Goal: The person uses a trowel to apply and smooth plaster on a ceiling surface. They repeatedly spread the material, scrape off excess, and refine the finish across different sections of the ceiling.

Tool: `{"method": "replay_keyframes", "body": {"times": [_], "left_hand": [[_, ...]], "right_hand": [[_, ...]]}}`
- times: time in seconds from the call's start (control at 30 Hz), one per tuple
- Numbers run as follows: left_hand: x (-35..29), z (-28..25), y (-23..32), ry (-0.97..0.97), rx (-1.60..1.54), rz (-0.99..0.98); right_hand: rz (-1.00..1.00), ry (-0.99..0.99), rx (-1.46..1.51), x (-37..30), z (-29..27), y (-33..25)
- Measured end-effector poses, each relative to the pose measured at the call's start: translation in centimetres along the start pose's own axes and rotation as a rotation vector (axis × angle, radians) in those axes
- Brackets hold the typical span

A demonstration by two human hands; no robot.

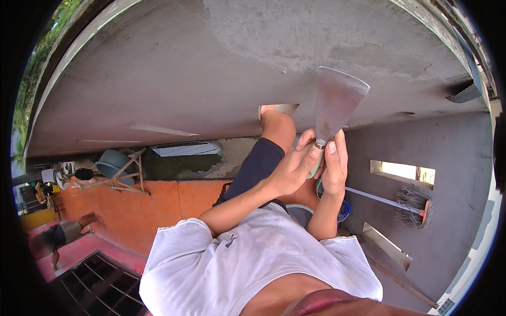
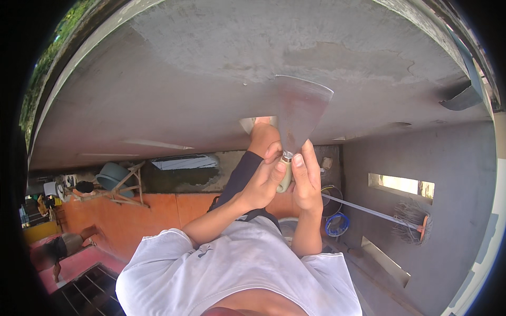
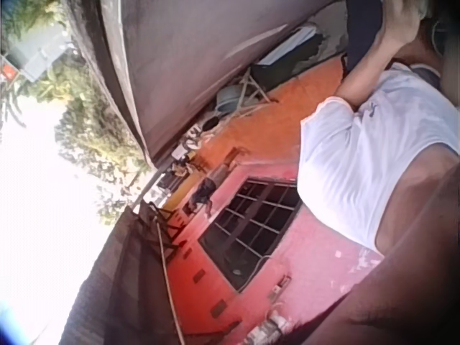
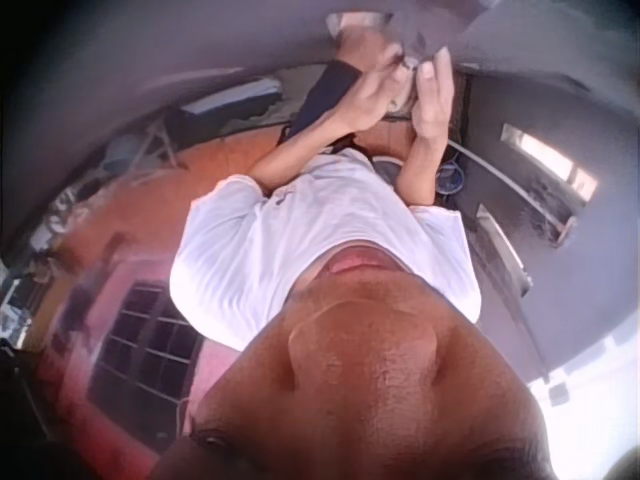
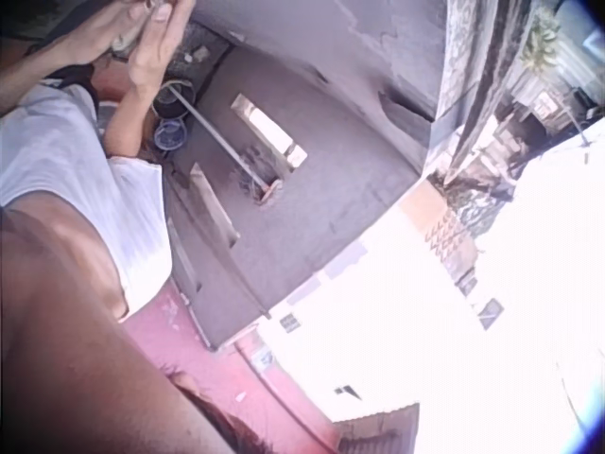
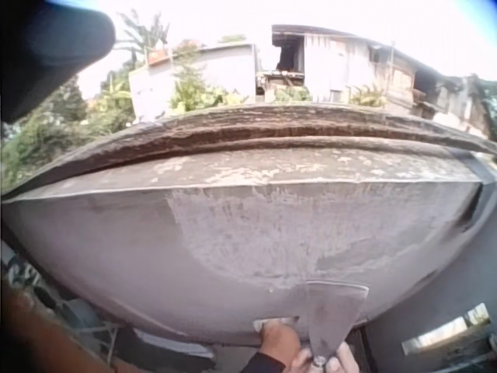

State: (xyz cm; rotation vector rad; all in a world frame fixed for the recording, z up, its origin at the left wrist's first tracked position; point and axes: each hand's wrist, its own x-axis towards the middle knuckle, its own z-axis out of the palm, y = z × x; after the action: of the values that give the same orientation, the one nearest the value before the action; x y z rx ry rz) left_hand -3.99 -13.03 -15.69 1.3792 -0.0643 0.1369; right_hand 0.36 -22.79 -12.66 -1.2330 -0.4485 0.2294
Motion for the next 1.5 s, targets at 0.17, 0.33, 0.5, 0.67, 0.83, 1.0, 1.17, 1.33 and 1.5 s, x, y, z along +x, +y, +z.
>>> {"method": "replay_keyframes", "body": {"times": [0.17,0.33,0.5,0.67,0.83,1.0,1.17,1.33,1.5], "left_hand": [[0.1,-2.8,3.1,-0.256,0.657,-0.257],[0.3,-4.7,6.5,0.021,0.753,0.009],[1.4,-4.1,6.4,0.064,0.867,0.372],[1.9,-4.1,5.3,0.082,0.952,0.327],[1.9,-4.2,4.7,0.194,1.065,0.351],[1.9,-4.4,5.6,0.259,1.076,0.372],[1.8,-4.2,5.1,0.243,1.12,0.359],[1.7,-3.8,5.1,0.29,1.097,0.37],[1.7,-4.0,5.0,0.376,1.071,0.39]], "right_hand": [[-0.088,0.06,-0.002,-1.0,-2.1,1.6],[0.017,0.019,-0.087,-0.2,-2.7,1.9],[0.083,0.039,-0.035,0.9,-0.8,1.3],[0.14,0.076,-0.103,0.8,0.0,-0.1],[0.199,0.015,-0.058,1.5,-0.7,-1.3],[0.107,-0.023,-0.214,2.2,0.1,-1.8],[0.158,0.033,-0.262,1.4,-0.1,-2.3],[0.146,0.005,-0.254,1.5,0.0,-2.5],[0.181,-0.069,-0.221,2.6,0.7,-2.8]]}}
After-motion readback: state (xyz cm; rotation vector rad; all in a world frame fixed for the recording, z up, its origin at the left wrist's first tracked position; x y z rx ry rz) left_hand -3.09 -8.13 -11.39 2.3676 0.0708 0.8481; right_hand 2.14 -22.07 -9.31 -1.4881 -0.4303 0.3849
